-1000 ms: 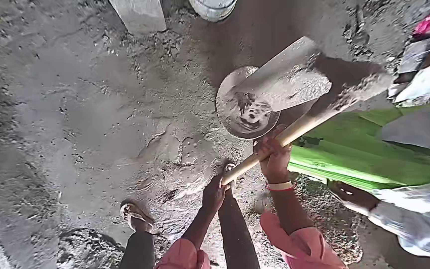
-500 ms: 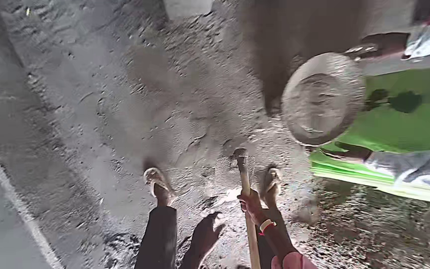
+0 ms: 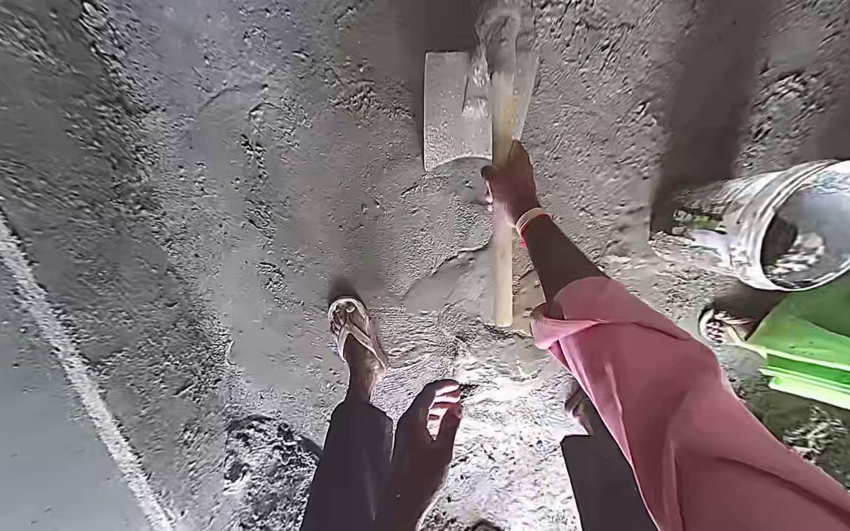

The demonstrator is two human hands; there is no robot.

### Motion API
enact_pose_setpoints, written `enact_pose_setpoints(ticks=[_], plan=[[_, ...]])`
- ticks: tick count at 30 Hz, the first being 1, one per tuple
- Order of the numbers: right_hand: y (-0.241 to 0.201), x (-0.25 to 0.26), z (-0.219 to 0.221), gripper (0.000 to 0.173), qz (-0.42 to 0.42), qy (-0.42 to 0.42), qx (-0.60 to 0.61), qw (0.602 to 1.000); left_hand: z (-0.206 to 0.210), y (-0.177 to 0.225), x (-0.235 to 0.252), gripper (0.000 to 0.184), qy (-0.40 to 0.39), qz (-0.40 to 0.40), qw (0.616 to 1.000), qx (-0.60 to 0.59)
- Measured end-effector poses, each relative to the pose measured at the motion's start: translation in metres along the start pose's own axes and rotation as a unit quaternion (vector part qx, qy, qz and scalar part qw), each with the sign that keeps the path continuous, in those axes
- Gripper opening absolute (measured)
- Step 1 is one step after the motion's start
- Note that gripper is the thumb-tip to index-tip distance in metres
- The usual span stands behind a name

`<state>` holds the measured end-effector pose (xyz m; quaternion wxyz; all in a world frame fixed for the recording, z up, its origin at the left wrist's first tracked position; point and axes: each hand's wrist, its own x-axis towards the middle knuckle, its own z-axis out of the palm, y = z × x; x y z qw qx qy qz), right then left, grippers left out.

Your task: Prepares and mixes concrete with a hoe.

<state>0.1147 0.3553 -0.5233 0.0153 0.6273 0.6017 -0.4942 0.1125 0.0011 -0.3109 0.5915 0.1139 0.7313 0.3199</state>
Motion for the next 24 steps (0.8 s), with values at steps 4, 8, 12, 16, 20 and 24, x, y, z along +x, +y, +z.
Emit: enact_pose_setpoints(ticks=[4,8,12,16,20,24], plan=[[0.035,-0.080,-0.018,0.060,0.063,-0.011,-0.067,0.996,-0.001,0.000,0.001,0.034,-0.015,0.016,1.000,-0.012],[0.096,-0.165,-0.001,0.052,0.144,-0.038,-0.120,0.982,-0.007,0.001,0.011,0.033,0.004,0.015,1.000,-0.003],[0.156,-0.241,0.001,0.055,0.192,-0.075,-0.096,0.974,-0.008,-0.001,0.011,0.033,0.002,0.022,1.000,0.012],[0.187,-0.263,-0.030,0.043,0.215,-0.004,0.055,0.975,0.007,0.001,0.017,0.034,-0.026,0.013,0.999,0.039],[0.166,-0.179,-0.105,0.046,0.182,0.054,0.088,0.978,0.030,0.003,0.019,0.034,-0.038,0.002,0.996,0.082],[0.127,-0.031,-0.200,0.049,0.050,0.152,0.053,0.986,0.044,0.011,0.017,0.034,-0.076,-0.019,0.990,0.118]])
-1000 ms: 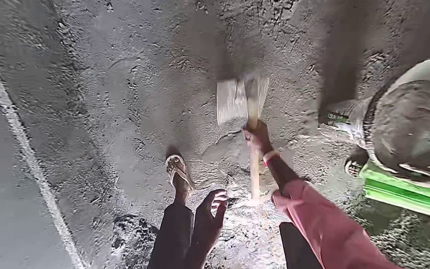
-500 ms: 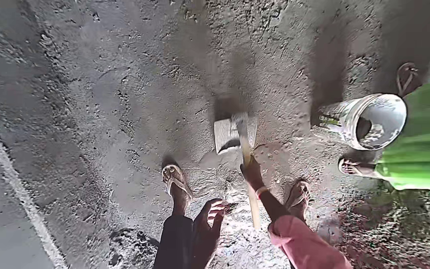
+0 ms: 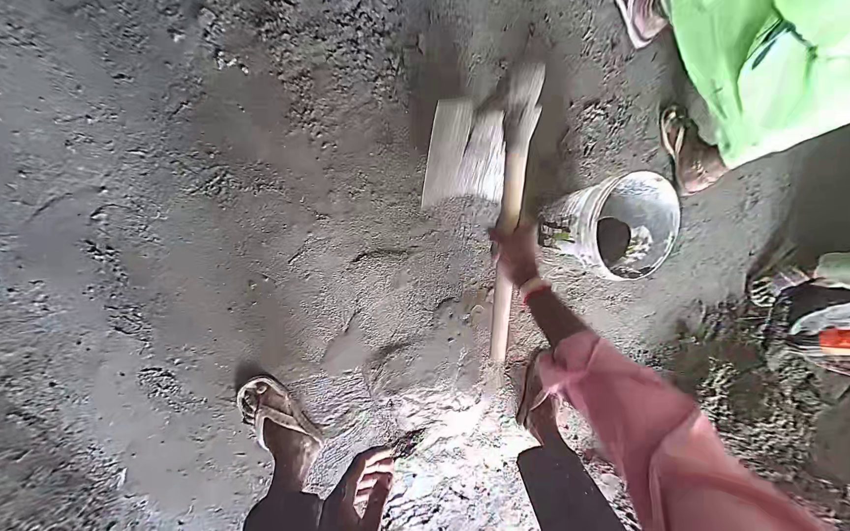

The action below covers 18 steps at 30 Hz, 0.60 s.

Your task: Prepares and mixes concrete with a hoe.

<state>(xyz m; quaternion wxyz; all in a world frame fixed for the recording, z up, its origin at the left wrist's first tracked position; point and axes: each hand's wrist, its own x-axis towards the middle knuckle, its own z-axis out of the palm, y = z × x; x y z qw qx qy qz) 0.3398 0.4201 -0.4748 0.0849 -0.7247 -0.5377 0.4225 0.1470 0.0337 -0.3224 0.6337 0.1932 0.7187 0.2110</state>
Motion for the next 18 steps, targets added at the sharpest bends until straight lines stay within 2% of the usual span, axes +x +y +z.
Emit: enact_pose_setpoints(ticks=[3,5,7,8,12,16,18], plan=[[-0.035,0.115,-0.018,0.069,-0.091,0.055,-0.052,0.993,0.002,0.010,-0.001,0.034,-0.026,0.003,1.000,0.009],[-0.045,0.155,-0.033,0.082,-0.078,0.051,-0.101,0.991,0.004,0.016,0.002,0.036,-0.038,0.000,0.999,0.006],[-0.043,0.170,-0.041,0.079,-0.034,0.040,-0.103,0.993,0.005,0.018,0.004,0.036,-0.040,0.003,0.999,0.010],[-0.040,0.168,-0.045,0.076,-0.013,0.033,-0.107,0.994,0.008,0.017,0.006,0.037,-0.040,0.013,0.999,0.009],[-0.017,0.095,-0.047,0.069,0.062,0.012,-0.148,0.987,0.015,0.023,0.011,0.038,-0.050,0.018,0.999,0.004],[0.038,-0.003,-0.022,0.063,0.120,-0.005,-0.071,0.990,0.017,0.012,0.016,0.035,-0.022,0.000,0.999,0.032],[0.065,-0.044,-0.015,0.059,0.157,-0.020,-0.072,0.985,0.020,0.006,0.016,0.035,-0.002,0.006,0.999,0.036]])
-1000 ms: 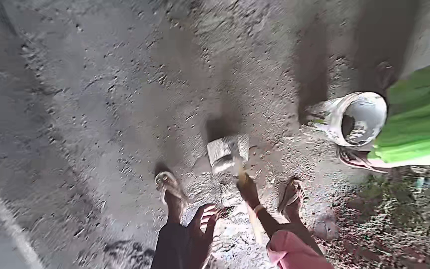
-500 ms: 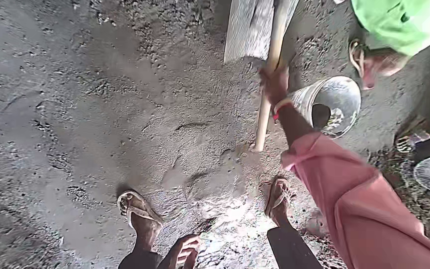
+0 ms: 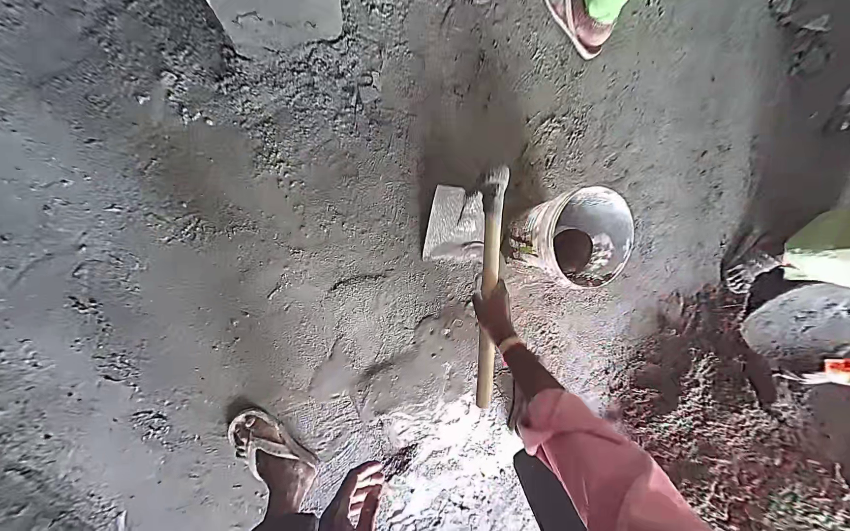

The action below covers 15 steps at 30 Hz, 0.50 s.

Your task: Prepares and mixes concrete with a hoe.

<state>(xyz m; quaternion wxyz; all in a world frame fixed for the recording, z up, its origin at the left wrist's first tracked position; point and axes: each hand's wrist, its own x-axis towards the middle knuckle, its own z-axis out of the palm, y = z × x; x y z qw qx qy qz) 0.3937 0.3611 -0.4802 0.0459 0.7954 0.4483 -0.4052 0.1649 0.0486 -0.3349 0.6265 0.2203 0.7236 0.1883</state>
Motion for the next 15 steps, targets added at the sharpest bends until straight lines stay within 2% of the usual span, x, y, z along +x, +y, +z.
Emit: enact_pose_setpoints(ticks=[4,6,10,13,15], plan=[[0.085,-0.078,0.034,0.054,0.086,-0.037,0.015,0.995,0.003,0.001,0.000,0.032,0.032,0.057,0.997,0.034],[0.126,-0.112,0.043,0.048,0.105,-0.049,0.062,0.991,0.014,0.019,0.015,0.031,0.064,0.112,0.991,0.016],[0.176,-0.154,0.040,0.046,0.132,-0.084,0.163,0.974,0.052,0.106,0.063,0.032,0.056,0.196,0.979,0.031],[0.179,-0.165,0.017,0.047,0.117,-0.097,0.187,0.971,0.099,0.192,0.125,0.034,0.069,0.300,0.948,0.079],[0.178,-0.175,-0.006,0.042,0.118,-0.107,0.192,0.968,0.144,0.246,0.167,0.037,0.036,0.309,0.946,0.090]])
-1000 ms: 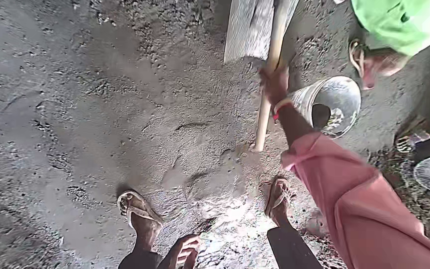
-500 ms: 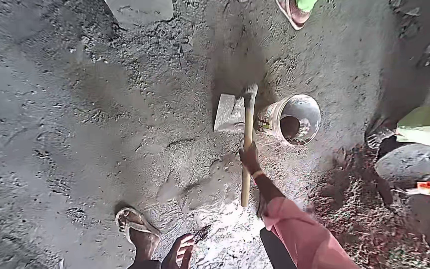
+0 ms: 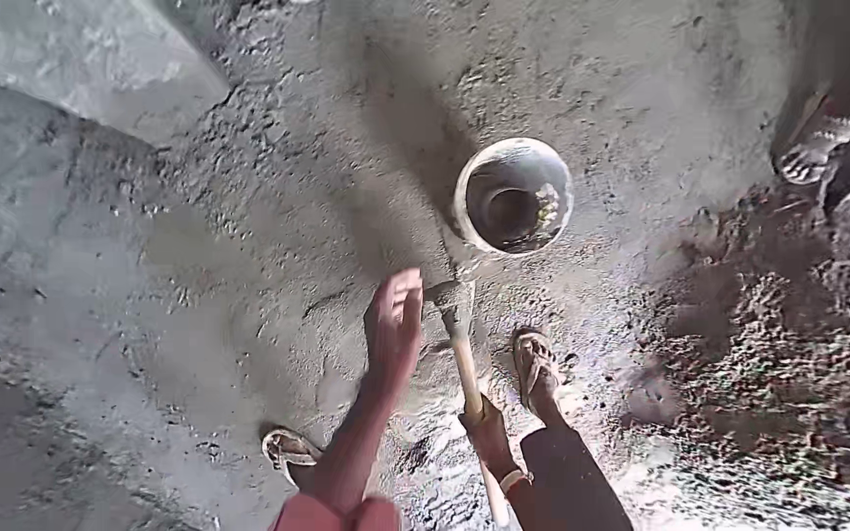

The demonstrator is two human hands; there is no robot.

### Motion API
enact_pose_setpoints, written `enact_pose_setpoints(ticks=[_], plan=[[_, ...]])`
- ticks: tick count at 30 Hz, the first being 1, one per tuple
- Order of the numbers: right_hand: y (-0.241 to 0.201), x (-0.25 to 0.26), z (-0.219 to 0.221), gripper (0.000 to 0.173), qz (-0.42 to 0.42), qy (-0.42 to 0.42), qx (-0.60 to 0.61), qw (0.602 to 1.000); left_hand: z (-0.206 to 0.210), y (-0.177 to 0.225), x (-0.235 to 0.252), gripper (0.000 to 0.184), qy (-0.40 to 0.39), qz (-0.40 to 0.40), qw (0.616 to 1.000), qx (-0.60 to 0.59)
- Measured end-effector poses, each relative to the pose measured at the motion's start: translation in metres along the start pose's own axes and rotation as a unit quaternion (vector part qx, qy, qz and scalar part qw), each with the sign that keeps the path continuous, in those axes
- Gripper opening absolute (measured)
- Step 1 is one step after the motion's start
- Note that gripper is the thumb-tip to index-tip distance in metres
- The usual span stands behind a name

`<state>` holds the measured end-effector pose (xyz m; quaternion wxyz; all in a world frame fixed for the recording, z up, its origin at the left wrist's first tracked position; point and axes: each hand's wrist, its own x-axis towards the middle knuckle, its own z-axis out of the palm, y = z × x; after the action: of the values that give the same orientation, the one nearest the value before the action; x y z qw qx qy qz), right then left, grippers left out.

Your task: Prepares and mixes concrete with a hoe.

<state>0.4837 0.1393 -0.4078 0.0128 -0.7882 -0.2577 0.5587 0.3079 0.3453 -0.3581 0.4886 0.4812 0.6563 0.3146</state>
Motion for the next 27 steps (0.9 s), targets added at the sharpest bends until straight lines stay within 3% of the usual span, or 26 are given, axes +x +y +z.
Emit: enact_pose_setpoints(ticks=[2,5,7,12,15,18,22,27], plan=[[-0.006,-0.010,-0.014,0.046,0.022,-0.027,0.014,0.999,0.045,0.021,0.066,0.045,-0.037,-0.038,0.998,0.035],[0.012,-0.020,-0.020,0.041,0.060,-0.048,0.038,0.996,0.100,0.028,0.142,0.068,-0.083,-0.165,0.973,0.137],[0.030,-0.022,-0.016,0.038,0.092,-0.052,0.055,0.993,0.125,0.021,0.172,0.064,-0.081,-0.216,0.954,0.193],[0.059,-0.025,-0.003,0.035,0.143,-0.042,0.109,0.983,0.121,0.006,0.189,0.045,-0.074,-0.163,0.933,0.312],[0.057,-0.017,-0.011,0.036,0.142,-0.022,0.129,0.981,0.092,0.005,0.180,0.041,-0.039,-0.167,0.960,0.220],[0.032,0.003,-0.033,0.037,0.108,0.002,0.123,0.986,0.030,0.000,0.157,0.034,0.013,-0.217,0.968,0.126],[-0.053,0.052,-0.086,0.043,0.055,0.043,0.058,0.996,-0.057,-0.028,0.120,0.030,0.073,-0.243,0.965,0.068],[-0.166,0.164,-0.110,0.037,-0.157,0.088,0.091,0.979,-0.117,-0.114,0.091,0.022,0.178,-0.287,0.941,0.020]])
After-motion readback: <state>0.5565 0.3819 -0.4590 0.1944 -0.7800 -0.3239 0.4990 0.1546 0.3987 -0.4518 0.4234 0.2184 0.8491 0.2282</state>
